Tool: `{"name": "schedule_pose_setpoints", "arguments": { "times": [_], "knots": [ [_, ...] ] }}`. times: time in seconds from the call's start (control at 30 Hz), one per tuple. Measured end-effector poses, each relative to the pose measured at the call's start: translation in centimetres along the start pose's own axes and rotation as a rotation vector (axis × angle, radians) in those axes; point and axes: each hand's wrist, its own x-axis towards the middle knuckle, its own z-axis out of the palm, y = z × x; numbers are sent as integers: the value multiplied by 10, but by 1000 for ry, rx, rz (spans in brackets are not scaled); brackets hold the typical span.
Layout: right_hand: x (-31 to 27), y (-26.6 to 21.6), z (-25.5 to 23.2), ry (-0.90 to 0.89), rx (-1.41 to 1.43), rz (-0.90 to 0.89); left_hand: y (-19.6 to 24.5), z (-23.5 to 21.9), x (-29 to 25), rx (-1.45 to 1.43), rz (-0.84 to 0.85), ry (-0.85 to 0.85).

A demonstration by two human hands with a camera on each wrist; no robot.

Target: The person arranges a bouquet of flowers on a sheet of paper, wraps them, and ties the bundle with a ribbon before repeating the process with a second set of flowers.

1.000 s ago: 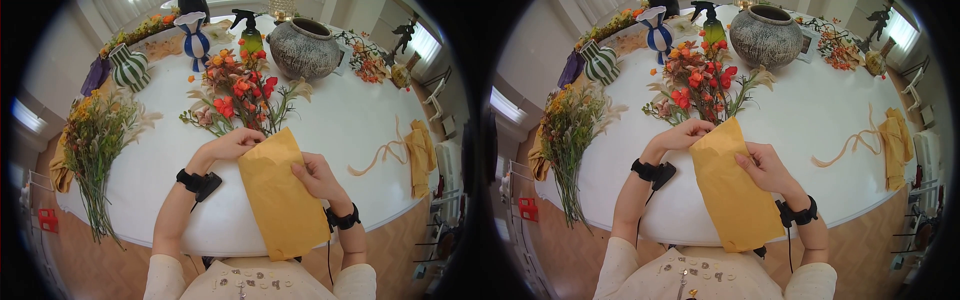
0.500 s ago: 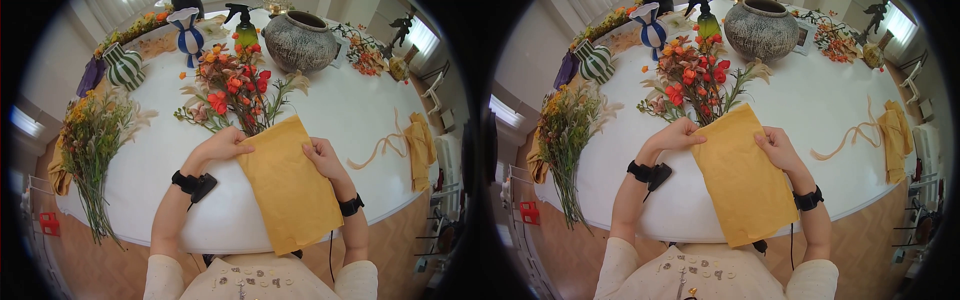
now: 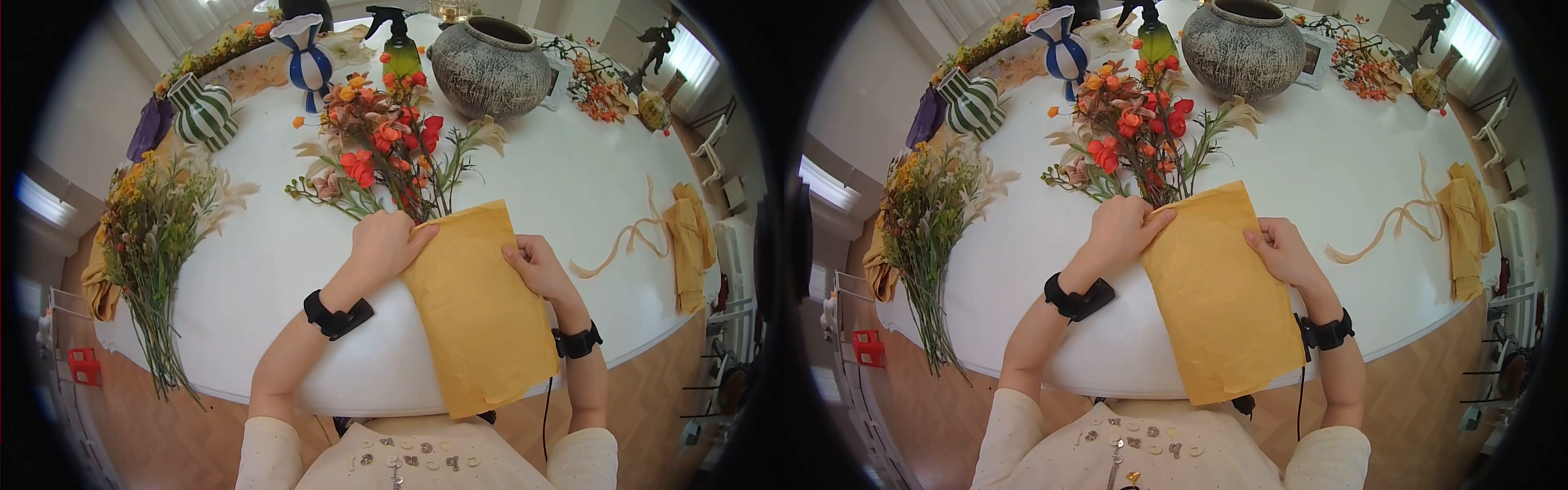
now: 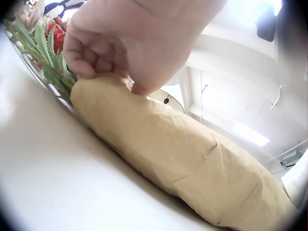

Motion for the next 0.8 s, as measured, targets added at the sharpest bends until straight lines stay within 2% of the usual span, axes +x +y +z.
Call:
{"name": "schedule_pose_setpoints", "arguments": {
  "times": [0.03,0.07,0.13,0.2,0.27,0.33,0.4,0.47,0.5,0.57,0.63,0.7,0.77,0.8],
  "knots": [
    [1,-4,-3,11,-77,1,-4,-1,0,-50,82,-22],
    [1,-7,-4,24,-155,2,-12,-1,1,-47,84,-23],
    [2,-10,-3,24,-148,-12,-31,-3,4,-630,135,-285],
    [6,-11,3,20,-142,-26,-38,-2,7,-610,174,-292],
    [10,-14,14,112,-282,-312,-34,-6,5,-591,212,-304],
    [14,-26,28,131,-269,-322,-23,-10,4,-393,143,-232],
    [20,-32,35,155,-257,-331,-26,-6,5,-411,162,-215],
    [29,-33,36,126,-336,-182,-28,-8,4,-429,177,-198],
    [32,-33,33,126,-334,-182,-29,-12,4,-347,127,-226],
    [36,-32,25,114,31,-158,-30,-15,4,-267,67,-251],
    [41,-21,24,142,22,-184,-29,-15,6,-192,19,-215],
    [48,2,19,177,10,-206,-26,-12,5,-243,18,-159],
    [54,22,11,243,-273,-168,-22,-9,6,-294,19,-101],
    [54,25,10,238,-278,-168,-20,-9,8,-264,-17,-103]
  ]
}}
